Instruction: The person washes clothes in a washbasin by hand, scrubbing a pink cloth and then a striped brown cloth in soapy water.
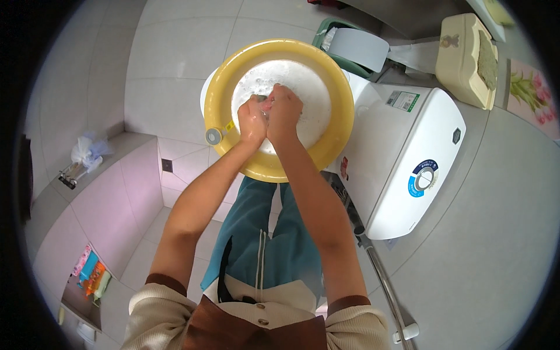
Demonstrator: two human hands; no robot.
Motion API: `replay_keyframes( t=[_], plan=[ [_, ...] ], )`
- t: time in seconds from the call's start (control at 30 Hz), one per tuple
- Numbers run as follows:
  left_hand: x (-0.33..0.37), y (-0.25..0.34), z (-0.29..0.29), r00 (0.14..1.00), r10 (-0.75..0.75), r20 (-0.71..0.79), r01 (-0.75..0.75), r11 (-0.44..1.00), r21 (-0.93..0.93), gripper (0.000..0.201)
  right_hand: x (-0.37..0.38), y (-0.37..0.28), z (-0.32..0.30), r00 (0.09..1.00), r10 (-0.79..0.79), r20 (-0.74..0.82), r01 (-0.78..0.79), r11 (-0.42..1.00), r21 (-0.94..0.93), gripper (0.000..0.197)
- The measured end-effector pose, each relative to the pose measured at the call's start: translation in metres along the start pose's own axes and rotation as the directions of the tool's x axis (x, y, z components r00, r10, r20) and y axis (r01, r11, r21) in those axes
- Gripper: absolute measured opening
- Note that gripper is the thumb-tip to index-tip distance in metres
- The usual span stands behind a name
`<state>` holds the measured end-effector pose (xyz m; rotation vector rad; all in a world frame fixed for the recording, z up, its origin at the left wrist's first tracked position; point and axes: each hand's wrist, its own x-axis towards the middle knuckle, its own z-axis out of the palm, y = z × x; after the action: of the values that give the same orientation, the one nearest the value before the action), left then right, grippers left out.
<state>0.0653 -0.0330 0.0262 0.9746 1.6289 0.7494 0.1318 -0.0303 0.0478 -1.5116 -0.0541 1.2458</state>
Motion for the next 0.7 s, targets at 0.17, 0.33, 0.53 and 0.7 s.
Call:
replay_keyframes(
  t=[0.17, 0.33, 0.53, 0.7],
  plan=[
    [0.000, -0.007, -0.018, 0.989, 0.143, 0.043, -0.149, 0.914, 0.378, 0.048, 0.007, -0.006, -0.003, 0.896, 0.436, 0.086, -0.444, 0.882, 0.159, 0.023],
    [0.003, -0.002, -0.020, 0.990, -0.133, 0.041, 0.129, 0.988, 0.083, 0.057, 0.004, -0.010, -0.009, 0.926, 0.275, 0.259, -0.308, 0.947, 0.095, 0.024],
    [0.017, -0.012, -0.046, 0.729, -0.492, 0.477, 0.673, 0.641, -0.368, 0.046, 0.003, 0.000, -0.050, 0.865, 0.114, 0.490, 0.020, 0.965, -0.261, 0.036],
    [0.016, -0.027, -0.045, 0.847, -0.494, 0.198, 0.532, 0.782, -0.324, 0.042, 0.014, 0.000, -0.065, 0.983, -0.026, 0.179, 0.136, 0.762, -0.634, 0.039]
  ],
)
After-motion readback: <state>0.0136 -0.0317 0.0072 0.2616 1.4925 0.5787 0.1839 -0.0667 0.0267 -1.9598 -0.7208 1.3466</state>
